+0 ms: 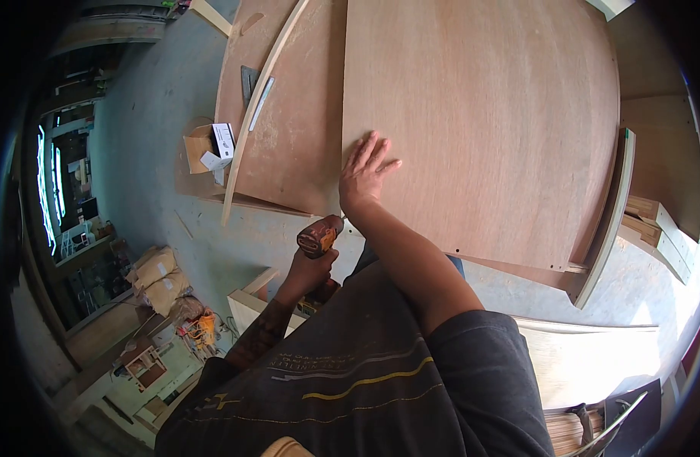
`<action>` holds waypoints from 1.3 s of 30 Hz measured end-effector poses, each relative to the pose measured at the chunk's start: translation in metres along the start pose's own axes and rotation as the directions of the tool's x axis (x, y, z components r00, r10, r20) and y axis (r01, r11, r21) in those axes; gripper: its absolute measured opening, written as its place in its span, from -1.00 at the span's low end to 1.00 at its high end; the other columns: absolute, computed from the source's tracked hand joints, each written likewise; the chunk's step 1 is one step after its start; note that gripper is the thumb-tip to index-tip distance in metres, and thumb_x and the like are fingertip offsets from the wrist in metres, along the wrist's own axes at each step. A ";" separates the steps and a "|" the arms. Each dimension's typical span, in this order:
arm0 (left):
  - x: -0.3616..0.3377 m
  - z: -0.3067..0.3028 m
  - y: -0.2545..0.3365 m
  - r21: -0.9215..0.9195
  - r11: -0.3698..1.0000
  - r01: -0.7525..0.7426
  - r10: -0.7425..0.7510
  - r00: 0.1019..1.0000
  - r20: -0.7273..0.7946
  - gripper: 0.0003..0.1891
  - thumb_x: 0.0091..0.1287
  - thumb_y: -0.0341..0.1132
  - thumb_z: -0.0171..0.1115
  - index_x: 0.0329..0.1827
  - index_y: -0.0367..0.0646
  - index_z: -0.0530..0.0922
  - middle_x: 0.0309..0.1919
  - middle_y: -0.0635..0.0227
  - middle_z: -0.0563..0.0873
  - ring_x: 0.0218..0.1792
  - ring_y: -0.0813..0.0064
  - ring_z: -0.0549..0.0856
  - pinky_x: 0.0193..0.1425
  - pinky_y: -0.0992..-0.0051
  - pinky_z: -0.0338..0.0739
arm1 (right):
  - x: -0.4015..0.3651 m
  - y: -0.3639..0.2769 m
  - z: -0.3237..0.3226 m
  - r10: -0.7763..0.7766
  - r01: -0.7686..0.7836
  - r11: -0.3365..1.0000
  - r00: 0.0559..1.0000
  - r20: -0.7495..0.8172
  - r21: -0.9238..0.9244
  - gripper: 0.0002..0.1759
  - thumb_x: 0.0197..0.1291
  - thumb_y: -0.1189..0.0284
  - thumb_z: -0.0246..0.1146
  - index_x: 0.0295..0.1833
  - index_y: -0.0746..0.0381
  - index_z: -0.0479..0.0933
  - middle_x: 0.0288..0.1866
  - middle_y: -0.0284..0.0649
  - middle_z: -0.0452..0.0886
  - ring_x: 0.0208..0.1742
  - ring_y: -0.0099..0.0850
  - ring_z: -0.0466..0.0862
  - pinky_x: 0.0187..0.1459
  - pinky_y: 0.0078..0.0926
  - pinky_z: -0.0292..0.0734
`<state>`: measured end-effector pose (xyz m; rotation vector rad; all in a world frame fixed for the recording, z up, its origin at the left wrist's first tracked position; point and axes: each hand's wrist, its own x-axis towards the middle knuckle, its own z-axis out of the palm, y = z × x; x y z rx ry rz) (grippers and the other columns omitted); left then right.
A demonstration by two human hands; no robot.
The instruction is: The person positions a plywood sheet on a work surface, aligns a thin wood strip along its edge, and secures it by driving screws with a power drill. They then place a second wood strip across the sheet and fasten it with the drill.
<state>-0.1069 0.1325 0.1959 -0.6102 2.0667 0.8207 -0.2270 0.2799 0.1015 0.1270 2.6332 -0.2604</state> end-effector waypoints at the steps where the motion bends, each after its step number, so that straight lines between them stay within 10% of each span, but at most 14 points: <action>1: 0.001 0.003 -0.001 0.001 0.999 -0.045 0.045 0.999 -0.021 -0.71 0.41 -0.18 0.38 -0.12 -0.27 0.62 -0.49 0.37 0.70 -0.48 0.54 0.73 -0.35 0.38 0.62 | 0.001 0.000 -0.001 0.015 -0.015 1.000 0.999 -0.029 0.008 -0.07 0.48 0.32 0.25 0.77 0.42 -0.03 0.83 0.31 -0.24 0.75 0.52 -0.11 0.41 0.91 0.02; 10: 0.001 -0.009 -0.001 0.000 0.996 -0.086 0.086 0.996 -0.017 -0.63 0.37 -0.10 0.44 -0.22 -0.33 0.69 -0.49 0.18 0.78 -0.41 0.36 0.82 -0.23 0.27 0.68 | 0.000 0.000 -0.009 0.014 -0.015 1.000 0.999 0.033 0.014 -0.09 0.52 0.37 0.21 0.78 0.40 -0.08 0.84 0.31 -0.28 0.77 0.47 -0.13 0.44 0.87 0.03; 14: -0.005 -0.025 -0.007 -0.064 0.973 -0.223 0.226 0.973 0.050 -0.59 0.37 -0.07 0.51 -0.12 -0.34 0.73 -0.45 0.22 0.80 -0.37 0.42 0.82 -0.20 0.31 0.67 | -0.005 0.005 -0.015 -0.012 0.011 1.000 0.998 0.068 0.023 0.23 0.30 0.16 0.49 0.78 0.43 -0.14 0.82 0.36 -0.31 0.77 0.47 -0.15 0.46 0.81 0.07; 20: 0.007 -0.096 -0.001 -0.332 0.846 -0.417 0.355 0.905 -0.235 -0.71 0.50 -0.32 0.41 0.16 -0.29 0.67 -0.35 0.49 0.68 -0.47 0.72 0.62 -0.35 0.58 0.57 | -0.010 0.009 -0.026 -0.050 0.048 0.999 0.993 0.103 0.019 0.60 -0.07 -0.12 0.70 0.77 0.44 -0.18 0.80 0.40 -0.28 0.77 0.49 -0.15 0.48 0.73 0.15; 27: 0.116 -0.150 0.021 -0.451 0.511 -0.732 0.478 0.678 -0.558 -0.50 0.57 -0.28 0.37 0.48 -0.27 0.47 0.04 0.36 0.69 -0.04 0.58 0.71 0.09 0.46 0.63 | 0.024 0.008 -0.029 0.028 -0.023 0.991 0.999 -0.041 0.132 0.22 0.17 -0.19 0.50 0.66 0.40 0.17 0.73 0.42 -0.04 0.75 0.47 -0.09 0.55 0.67 -0.02; 32: 0.188 -0.148 0.004 -0.130 0.516 -0.847 0.575 0.454 -0.680 -0.49 0.60 -0.26 0.31 0.51 -0.23 0.40 0.20 0.25 0.62 0.21 0.34 0.64 0.34 0.24 0.56 | 0.129 0.012 -0.066 0.133 -0.093 0.964 0.980 -0.149 0.249 0.12 0.26 -0.20 0.42 0.65 0.35 0.20 0.69 0.39 0.05 0.77 0.38 -0.09 0.60 0.57 -0.06; 36: 0.205 -0.138 -0.012 0.020 0.561 -0.828 0.624 0.407 -0.667 -0.62 0.52 -0.13 0.46 0.19 -0.18 0.59 -0.01 0.28 0.77 -0.01 0.34 0.78 0.12 0.30 0.71 | 0.224 0.022 -0.092 0.132 -0.065 0.969 0.952 -0.277 0.239 0.06 0.28 -0.18 0.41 0.65 0.27 0.21 0.69 0.32 0.07 0.77 0.35 -0.07 0.61 0.50 0.00; 39: 0.191 -0.148 -0.004 -0.328 0.504 -0.799 0.612 0.599 -0.517 -0.72 0.54 -0.24 0.37 0.15 -0.13 0.53 0.05 0.22 0.65 0.08 0.28 0.67 0.23 0.18 0.58 | 0.290 0.029 -0.121 0.122 -0.051 0.983 0.899 -0.421 0.177 -0.16 0.34 -0.03 0.39 0.60 0.10 0.32 0.60 0.02 0.26 0.67 0.16 0.19 0.52 0.40 0.20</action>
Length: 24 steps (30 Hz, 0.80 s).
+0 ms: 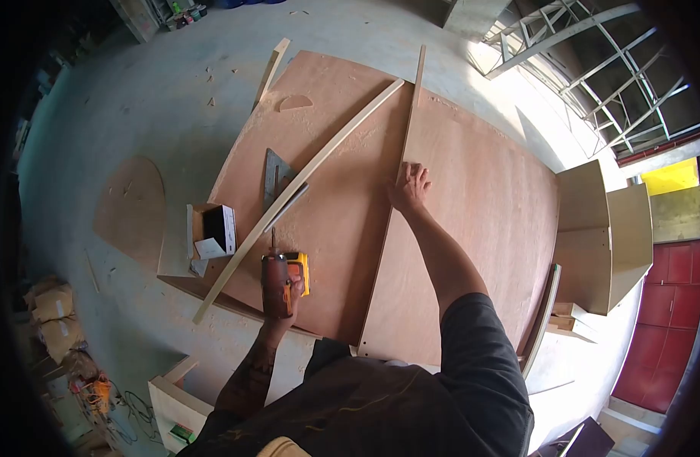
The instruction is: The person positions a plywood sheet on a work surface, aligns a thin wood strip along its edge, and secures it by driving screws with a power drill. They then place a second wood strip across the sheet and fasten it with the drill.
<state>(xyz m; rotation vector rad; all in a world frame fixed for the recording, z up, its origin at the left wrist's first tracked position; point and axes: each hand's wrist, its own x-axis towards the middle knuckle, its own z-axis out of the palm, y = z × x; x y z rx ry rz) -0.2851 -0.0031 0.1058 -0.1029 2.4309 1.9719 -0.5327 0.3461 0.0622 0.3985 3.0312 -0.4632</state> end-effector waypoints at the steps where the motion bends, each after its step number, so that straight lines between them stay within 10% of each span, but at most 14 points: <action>1: 0.002 0.002 0.011 0.022 0.999 -0.040 0.040 0.999 -0.009 -0.77 0.52 -0.25 0.37 0.09 -0.10 0.55 0.02 0.22 0.66 0.04 0.27 0.67 0.17 0.20 0.60 | 0.024 0.003 -0.001 -0.008 0.008 1.000 1.000 -0.005 -0.003 -0.16 0.34 -0.03 0.39 0.60 0.10 0.32 0.60 0.02 0.26 0.67 0.16 0.19 0.52 0.40 0.20; 6: 0.000 0.001 -0.028 -0.217 0.975 0.048 -0.043 0.999 0.031 -0.86 0.49 -0.31 0.36 -0.02 -0.06 0.57 -0.07 0.24 0.66 -0.05 0.25 0.69 0.04 0.23 0.62 | 0.081 -0.008 -0.012 0.113 -0.115 0.993 0.986 -0.126 -0.010 -0.37 0.31 0.15 0.35 0.46 0.02 0.46 0.52 -0.16 0.39 0.58 -0.10 0.34 0.40 0.27 0.33; 10: -0.011 -0.006 -0.036 0.108 0.994 0.021 -0.027 0.998 0.053 -0.44 0.48 -0.14 0.44 0.43 -0.17 0.48 0.19 0.26 0.66 0.15 0.34 0.70 0.30 0.19 0.67 | 0.088 -0.020 0.005 0.194 -0.212 0.972 0.967 -0.163 -0.101 -0.43 0.30 0.22 0.30 0.42 0.00 0.48 0.48 -0.19 0.41 0.53 -0.14 0.38 0.38 0.25 0.32; 14: 0.013 -0.062 0.039 0.023 0.996 0.086 -0.088 0.982 0.168 -0.42 0.35 -0.33 0.53 0.41 -0.17 0.53 0.17 0.18 0.69 0.23 0.21 0.71 0.34 0.11 0.65 | 0.088 -0.017 0.016 0.138 -0.191 0.967 0.950 -0.281 -0.171 -0.44 0.28 0.24 0.30 0.40 0.00 0.48 0.45 -0.20 0.45 0.51 -0.13 0.40 0.40 0.23 0.30; 16: 0.032 -0.114 0.040 0.423 0.895 -0.140 -0.073 0.890 0.451 -0.42 0.28 -0.35 0.52 0.38 -0.15 0.58 0.17 0.10 0.70 0.26 0.05 0.69 0.43 0.09 0.59 | 0.087 -0.003 0.025 0.081 -0.177 0.959 0.917 -0.390 -0.219 -0.42 0.28 0.18 0.31 0.40 -0.01 0.47 0.45 -0.19 0.47 0.53 -0.08 0.40 0.41 0.19 0.33; 20: 0.084 -0.154 0.082 0.447 0.893 -0.060 0.071 0.997 -0.007 -0.62 0.47 -0.41 0.29 0.33 -0.24 0.63 0.12 0.00 0.73 0.20 -0.02 0.72 0.29 0.14 0.61 | 0.084 -0.009 0.023 0.083 -0.169 0.956 0.939 -0.334 -0.238 -0.39 0.37 -0.01 0.27 0.45 -0.03 0.45 0.49 -0.19 0.47 0.49 -0.05 0.46 0.38 0.16 0.39; 24: 0.128 -0.175 0.056 0.791 0.611 -0.032 0.055 0.998 -0.003 -0.68 0.53 -0.40 0.25 0.29 -0.25 0.61 0.07 -0.05 0.76 0.10 -0.13 0.74 0.18 0.07 0.66 | 0.096 -0.009 0.039 0.073 -0.183 0.954 0.910 -0.407 -0.239 -0.47 0.39 -0.02 0.26 0.38 -0.06 0.53 0.38 -0.20 0.55 0.44 -0.07 0.49 0.29 0.12 0.40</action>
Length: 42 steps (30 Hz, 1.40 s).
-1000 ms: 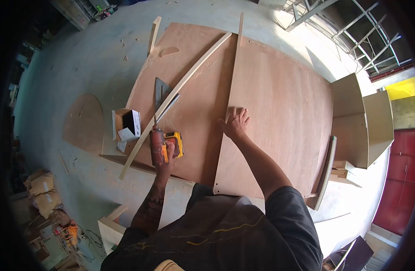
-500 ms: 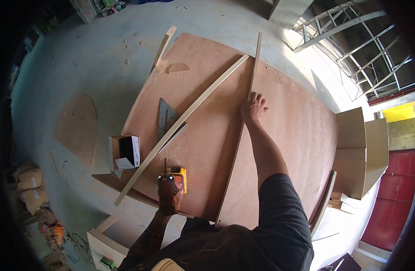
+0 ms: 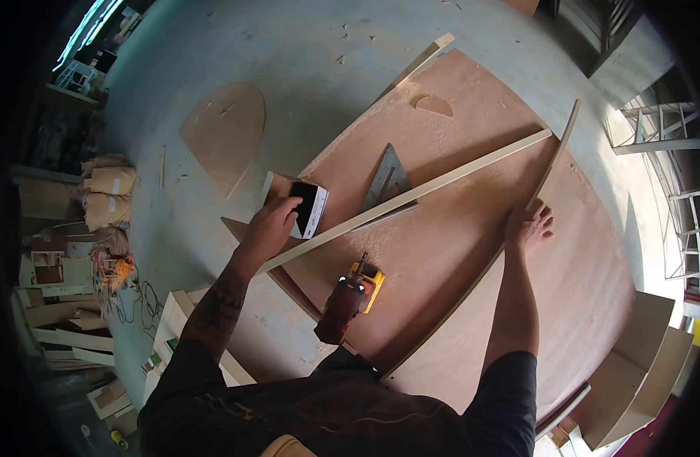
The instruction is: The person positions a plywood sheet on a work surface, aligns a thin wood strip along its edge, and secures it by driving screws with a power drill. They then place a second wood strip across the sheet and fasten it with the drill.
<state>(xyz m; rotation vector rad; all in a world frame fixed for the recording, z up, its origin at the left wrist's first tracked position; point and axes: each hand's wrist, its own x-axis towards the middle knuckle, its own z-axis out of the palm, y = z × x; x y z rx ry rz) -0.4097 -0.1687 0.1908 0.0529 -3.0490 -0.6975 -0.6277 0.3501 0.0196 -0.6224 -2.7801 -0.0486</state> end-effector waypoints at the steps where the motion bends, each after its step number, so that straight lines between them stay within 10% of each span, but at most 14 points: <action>1: 0.006 0.006 -0.005 0.122 0.992 0.030 -0.039 0.996 0.074 -0.71 0.53 -0.39 0.23 0.26 -0.24 0.63 0.02 -0.06 0.77 0.08 -0.16 0.75 0.15 0.02 0.66 | 0.001 0.004 0.000 0.024 -0.024 0.999 1.000 0.006 0.024 -0.48 0.39 0.02 0.26 0.39 -0.06 0.52 0.39 -0.19 0.54 0.44 -0.07 0.48 0.28 0.14 0.39; 7: 0.047 0.048 -0.033 0.248 0.939 0.238 -0.293 0.932 0.214 -0.81 0.42 -0.32 0.30 -0.11 -0.30 0.71 -0.12 -0.15 0.80 -0.04 -0.21 0.78 0.06 -0.05 0.67 | 0.002 0.016 0.011 -0.039 0.039 0.999 0.999 0.001 0.011 -0.49 0.33 0.24 0.26 0.39 -0.01 0.51 0.38 -0.15 0.50 0.45 -0.12 0.45 0.36 0.16 0.30; 15: 0.050 0.063 -0.032 0.312 0.932 0.185 -0.217 0.974 0.070 -0.91 0.28 -0.43 0.34 -0.34 -0.27 0.73 -0.30 -0.14 0.76 -0.19 -0.16 0.80 -0.13 0.02 0.66 | -0.001 0.009 -0.010 -0.018 0.016 0.990 1.000 0.014 0.137 -0.54 0.28 0.33 0.31 0.29 0.03 0.53 0.31 -0.16 0.49 0.46 -0.16 0.42 0.36 0.14 0.29; 19: 0.055 0.058 -0.030 0.364 0.910 0.199 -0.243 0.967 0.079 -0.93 0.24 -0.46 0.35 -0.30 -0.25 0.76 -0.26 -0.12 0.80 -0.16 -0.13 0.82 -0.08 0.05 0.70 | -0.004 0.008 -0.027 -0.024 0.009 0.992 0.993 0.119 0.122 -0.44 0.37 0.32 0.22 0.47 0.12 0.46 0.54 -0.03 0.42 0.58 -0.11 0.35 0.50 0.17 0.18; 28: 0.057 0.050 -0.008 0.289 0.913 0.289 -0.291 0.956 -0.036 -0.87 0.35 -0.37 0.31 -0.21 -0.22 0.78 -0.23 -0.04 0.83 -0.13 -0.11 0.83 -0.02 0.01 0.71 | -0.008 0.011 -0.017 -0.003 0.017 0.968 0.998 -0.056 0.250 -0.46 0.26 0.34 0.27 0.37 0.07 0.51 0.39 -0.03 0.47 0.52 -0.04 0.37 0.56 0.21 0.15; 31: 0.048 0.037 0.007 0.108 0.979 0.171 -0.169 0.985 -0.029 -0.83 0.51 -0.39 0.21 -0.12 -0.25 0.74 -0.16 -0.08 0.81 -0.06 -0.21 0.77 0.05 0.01 0.66 | -0.007 0.018 -0.005 -0.036 0.062 0.978 0.991 -0.131 0.200 -0.53 0.28 0.32 0.25 0.32 0.03 0.54 0.29 -0.09 0.56 0.38 -0.02 0.48 0.45 0.11 0.28; 35: 0.045 -0.005 0.059 -0.458 0.820 0.343 -0.262 0.937 0.233 -0.78 0.57 -0.32 0.32 0.00 -0.36 0.72 -0.25 0.25 0.83 -0.19 0.57 0.82 -0.12 0.47 0.76 | -0.006 0.013 -0.018 -0.019 0.023 0.959 1.000 -0.019 0.284 -0.59 0.35 0.21 0.24 0.27 0.00 0.59 0.33 -0.14 0.52 0.49 -0.10 0.42 0.52 0.07 0.18; 42: 0.041 -0.020 0.126 -0.631 0.614 0.473 -0.104 0.842 0.529 -0.74 0.67 -0.29 0.23 0.16 -0.35 0.65 -0.03 0.22 0.84 -0.01 0.47 0.84 0.09 0.48 0.76 | -0.001 0.014 -0.015 -0.013 -0.001 0.962 0.999 0.049 0.272 -0.58 0.34 0.24 0.22 0.29 0.02 0.58 0.34 -0.11 0.50 0.53 -0.09 0.39 0.54 0.13 0.17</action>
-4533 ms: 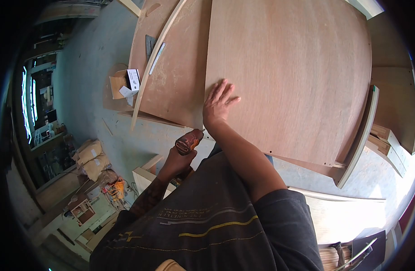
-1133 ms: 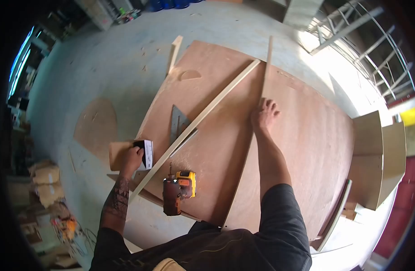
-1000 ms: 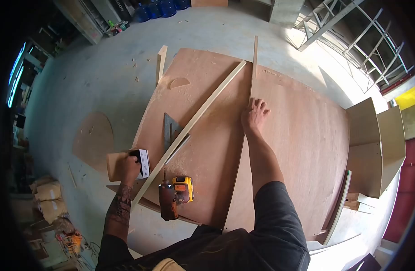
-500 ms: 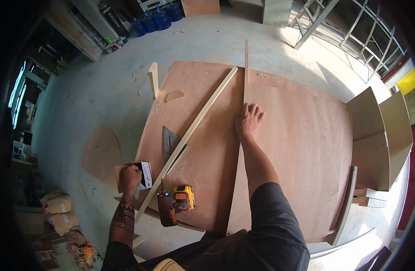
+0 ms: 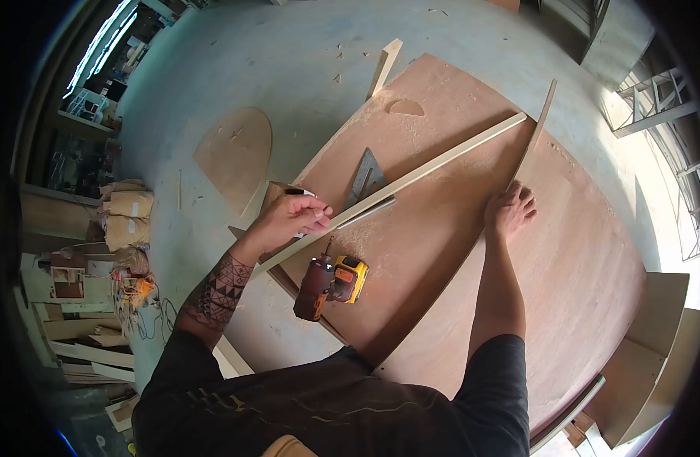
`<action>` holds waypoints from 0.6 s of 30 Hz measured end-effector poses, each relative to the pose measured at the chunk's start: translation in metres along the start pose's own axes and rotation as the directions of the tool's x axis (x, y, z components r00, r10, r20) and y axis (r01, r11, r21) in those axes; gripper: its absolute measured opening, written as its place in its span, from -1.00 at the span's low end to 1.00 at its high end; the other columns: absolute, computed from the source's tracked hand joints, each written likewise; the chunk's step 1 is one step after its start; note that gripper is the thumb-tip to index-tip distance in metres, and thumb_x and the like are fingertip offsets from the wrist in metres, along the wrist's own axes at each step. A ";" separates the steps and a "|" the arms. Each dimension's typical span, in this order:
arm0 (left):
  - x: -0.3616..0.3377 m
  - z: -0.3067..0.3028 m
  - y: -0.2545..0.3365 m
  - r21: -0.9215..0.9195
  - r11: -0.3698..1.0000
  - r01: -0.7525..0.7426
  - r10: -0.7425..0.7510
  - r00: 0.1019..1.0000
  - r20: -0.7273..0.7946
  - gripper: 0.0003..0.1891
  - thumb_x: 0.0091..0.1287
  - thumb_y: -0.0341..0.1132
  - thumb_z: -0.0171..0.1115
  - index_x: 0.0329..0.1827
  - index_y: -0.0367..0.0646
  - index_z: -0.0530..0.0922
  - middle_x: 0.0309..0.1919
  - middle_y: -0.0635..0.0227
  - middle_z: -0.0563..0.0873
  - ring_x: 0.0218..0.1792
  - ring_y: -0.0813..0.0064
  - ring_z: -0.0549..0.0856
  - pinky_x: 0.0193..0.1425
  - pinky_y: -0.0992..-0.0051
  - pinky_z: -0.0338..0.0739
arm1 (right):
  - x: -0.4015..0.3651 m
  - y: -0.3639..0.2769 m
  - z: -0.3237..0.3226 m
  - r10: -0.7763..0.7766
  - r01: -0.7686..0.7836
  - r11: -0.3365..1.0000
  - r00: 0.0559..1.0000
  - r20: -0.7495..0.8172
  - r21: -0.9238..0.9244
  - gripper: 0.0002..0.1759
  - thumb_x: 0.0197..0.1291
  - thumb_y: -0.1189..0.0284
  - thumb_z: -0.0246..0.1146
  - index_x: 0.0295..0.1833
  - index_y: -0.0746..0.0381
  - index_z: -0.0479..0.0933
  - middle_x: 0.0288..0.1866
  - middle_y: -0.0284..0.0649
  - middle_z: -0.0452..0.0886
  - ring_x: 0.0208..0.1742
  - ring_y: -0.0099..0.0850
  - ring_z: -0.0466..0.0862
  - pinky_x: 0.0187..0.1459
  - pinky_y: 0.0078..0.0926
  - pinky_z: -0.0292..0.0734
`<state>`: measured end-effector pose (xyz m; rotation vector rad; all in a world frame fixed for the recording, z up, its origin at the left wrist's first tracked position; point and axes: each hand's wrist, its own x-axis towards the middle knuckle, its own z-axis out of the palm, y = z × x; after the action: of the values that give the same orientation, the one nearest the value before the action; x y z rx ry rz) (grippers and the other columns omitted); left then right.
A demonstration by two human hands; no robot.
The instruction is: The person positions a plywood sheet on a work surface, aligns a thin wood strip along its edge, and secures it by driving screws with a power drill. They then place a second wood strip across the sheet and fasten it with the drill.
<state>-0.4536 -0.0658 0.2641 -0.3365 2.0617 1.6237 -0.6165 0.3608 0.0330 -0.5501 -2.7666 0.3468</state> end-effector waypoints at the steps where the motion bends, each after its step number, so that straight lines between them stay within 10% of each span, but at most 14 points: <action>1: -0.001 0.007 0.001 -0.003 1.000 0.001 -0.001 1.000 0.000 -0.74 0.67 -0.29 0.23 0.16 -0.35 0.65 -0.03 0.22 0.84 -0.01 0.47 0.84 0.09 0.48 0.76 | 0.000 0.000 0.000 0.005 -0.005 1.000 1.000 0.006 0.006 -0.57 0.34 0.25 0.22 0.30 0.02 0.58 0.35 -0.10 0.49 0.53 -0.09 0.38 0.56 0.14 0.16; 18: 0.000 0.021 -0.005 0.017 0.994 0.105 -0.106 0.977 0.184 -0.76 0.66 -0.28 0.24 0.01 -0.34 0.67 -0.20 0.32 0.83 -0.21 0.57 0.82 -0.11 0.53 0.77 | -0.001 0.000 0.002 -0.023 0.024 1.000 0.997 -0.078 0.011 -0.57 0.29 0.29 0.25 0.27 0.03 0.59 0.31 -0.11 0.54 0.44 -0.07 0.45 0.50 0.13 0.21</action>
<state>-0.4467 -0.0469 0.2560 -0.2767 1.8783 1.5242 -0.6165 0.3603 0.0312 -0.5163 -2.6922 0.3295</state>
